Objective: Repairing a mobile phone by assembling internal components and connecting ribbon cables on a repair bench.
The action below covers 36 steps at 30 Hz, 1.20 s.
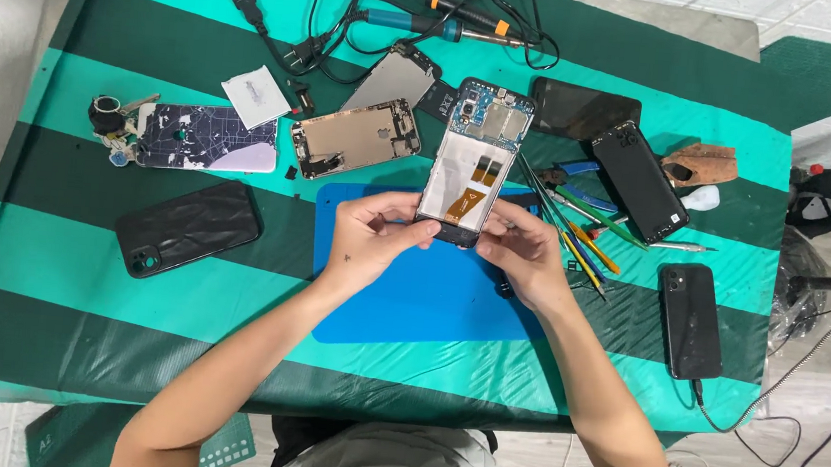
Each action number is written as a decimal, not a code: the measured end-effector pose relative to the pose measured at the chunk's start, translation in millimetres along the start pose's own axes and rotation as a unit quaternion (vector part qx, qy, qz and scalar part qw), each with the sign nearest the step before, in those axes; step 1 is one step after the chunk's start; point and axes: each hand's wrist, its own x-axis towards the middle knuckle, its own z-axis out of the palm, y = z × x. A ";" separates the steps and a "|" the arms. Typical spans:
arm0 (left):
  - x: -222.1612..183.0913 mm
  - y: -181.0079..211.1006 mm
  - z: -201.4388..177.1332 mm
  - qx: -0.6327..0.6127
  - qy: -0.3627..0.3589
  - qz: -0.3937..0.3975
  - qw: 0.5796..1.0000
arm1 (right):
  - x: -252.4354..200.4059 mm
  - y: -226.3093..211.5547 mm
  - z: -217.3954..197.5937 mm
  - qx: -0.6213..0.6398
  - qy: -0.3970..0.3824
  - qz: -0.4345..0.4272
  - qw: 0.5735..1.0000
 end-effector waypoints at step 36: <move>-13.6 3.4 23.4 0.159 0.024 0.106 0.981 | -6.1 10.7 8.4 -0.114 0.067 0.024 0.991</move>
